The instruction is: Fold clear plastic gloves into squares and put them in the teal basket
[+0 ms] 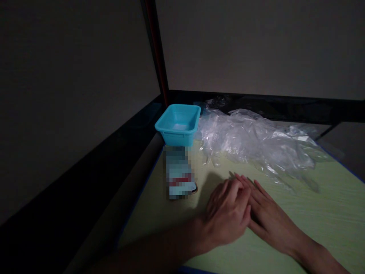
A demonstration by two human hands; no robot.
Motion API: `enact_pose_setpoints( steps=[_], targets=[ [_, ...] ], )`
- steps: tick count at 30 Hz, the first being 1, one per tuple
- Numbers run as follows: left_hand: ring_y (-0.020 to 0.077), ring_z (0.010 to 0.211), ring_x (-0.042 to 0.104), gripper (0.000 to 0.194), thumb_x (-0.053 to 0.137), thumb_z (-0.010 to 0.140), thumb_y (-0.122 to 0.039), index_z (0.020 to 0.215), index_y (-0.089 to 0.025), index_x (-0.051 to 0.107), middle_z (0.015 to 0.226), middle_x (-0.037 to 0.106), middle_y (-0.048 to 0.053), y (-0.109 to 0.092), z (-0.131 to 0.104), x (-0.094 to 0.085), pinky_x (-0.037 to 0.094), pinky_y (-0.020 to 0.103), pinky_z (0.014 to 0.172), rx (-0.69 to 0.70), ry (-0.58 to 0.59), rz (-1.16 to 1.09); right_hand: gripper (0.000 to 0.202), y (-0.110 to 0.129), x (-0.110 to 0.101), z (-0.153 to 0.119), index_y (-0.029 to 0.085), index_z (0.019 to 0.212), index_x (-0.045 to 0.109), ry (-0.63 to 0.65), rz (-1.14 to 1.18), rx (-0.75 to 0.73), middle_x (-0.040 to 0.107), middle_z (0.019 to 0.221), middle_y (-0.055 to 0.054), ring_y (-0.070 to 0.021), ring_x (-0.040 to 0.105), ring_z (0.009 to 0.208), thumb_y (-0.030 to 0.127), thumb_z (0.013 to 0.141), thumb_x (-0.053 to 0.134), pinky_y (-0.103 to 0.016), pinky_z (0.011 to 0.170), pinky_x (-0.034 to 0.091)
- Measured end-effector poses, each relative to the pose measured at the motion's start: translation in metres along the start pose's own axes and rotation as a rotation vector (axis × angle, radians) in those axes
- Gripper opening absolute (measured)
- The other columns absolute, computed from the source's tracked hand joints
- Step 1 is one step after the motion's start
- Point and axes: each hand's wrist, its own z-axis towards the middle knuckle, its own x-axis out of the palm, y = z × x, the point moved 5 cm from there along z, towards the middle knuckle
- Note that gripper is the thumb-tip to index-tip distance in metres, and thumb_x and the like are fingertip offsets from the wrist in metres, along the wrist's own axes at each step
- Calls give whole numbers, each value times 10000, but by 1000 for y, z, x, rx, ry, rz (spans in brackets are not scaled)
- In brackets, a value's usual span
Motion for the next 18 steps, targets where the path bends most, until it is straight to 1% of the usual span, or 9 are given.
enact_pose_setpoints(
  steps=[1, 3, 6, 7, 9, 12, 16, 18],
  targets=[
    [245, 1009, 529, 337, 440, 859, -216, 1178, -117, 476, 1125, 540, 109, -5, -1, 1, 455, 379, 886, 59, 27, 19, 675, -1, -1, 0, 107, 1436, 121, -14, 8, 11, 218, 1481, -123, -219, 155, 1362, 373, 887, 408, -482, 1076, 242],
    [252, 1135, 465, 395, 392, 892, -258, 1238, -72, 434, 1255, 483, 132, -9, -4, 5, 387, 367, 981, 117, 62, 42, 675, -3, -1, -2, 102, 1433, 128, -30, 13, 15, 214, 1482, -129, -229, 152, 1363, 378, 881, 401, -493, 1072, 244],
    [263, 1315, 269, 514, 317, 932, -309, 1352, -16, 276, 1447, 270, 164, -6, -7, 13, 264, 358, 1076, 110, 110, 84, 715, -6, 2, -3, 86, 1437, 109, -22, 0, 16, 215, 1477, -151, -251, 159, 1360, 410, 874, 408, -506, 1068, 242],
    [264, 1344, 203, 540, 305, 937, -318, 1371, -5, 229, 1473, 210, 170, -4, -8, 15, 231, 360, 1091, 98, 127, 100, 725, -6, 3, -3, 83, 1439, 96, -20, -7, 18, 227, 1472, -157, -253, 166, 1358, 414, 875, 409, -508, 1067, 240],
    [256, 1368, 108, 571, 298, 942, -330, 1388, 4, 177, 1492, 137, 176, -1, -9, 18, 185, 353, 1107, 84, 160, 122, 736, -7, 4, -4, 81, 1443, 70, -20, -18, 16, 255, 1461, -161, -254, 175, 1355, 413, 879, 408, -510, 1067, 236],
    [250, 1371, 42, 588, 266, 951, -364, 1396, 5, 158, 1494, 106, 176, 0, -9, 18, 136, 357, 1118, 64, 173, 155, 747, -8, 5, -5, 83, 1445, 53, -32, -30, 9, 256, 1461, -158, -259, 172, 1355, 414, 879, 412, -512, 1064, 239],
    [250, 1369, 41, 613, 194, 959, -424, 1392, 10, 188, 1481, 150, 183, 3, -9, 16, 105, 382, 1122, 23, 167, 215, 722, -8, 6, -5, 96, 1446, 78, 4, -34, 18, 221, 1473, -150, -261, 177, 1353, 408, 885, 408, -505, 1063, 243],
    [254, 1368, 42, 651, 181, 951, -469, 1389, 12, 202, 1477, 159, 185, 4, -9, 16, 108, 387, 1121, 14, 158, 236, 724, -8, 5, -5, 96, 1446, 72, 4, -19, 10, 207, 1476, -153, -266, 178, 1352, 432, 890, 391, -508, 1063, 239]
  ],
)
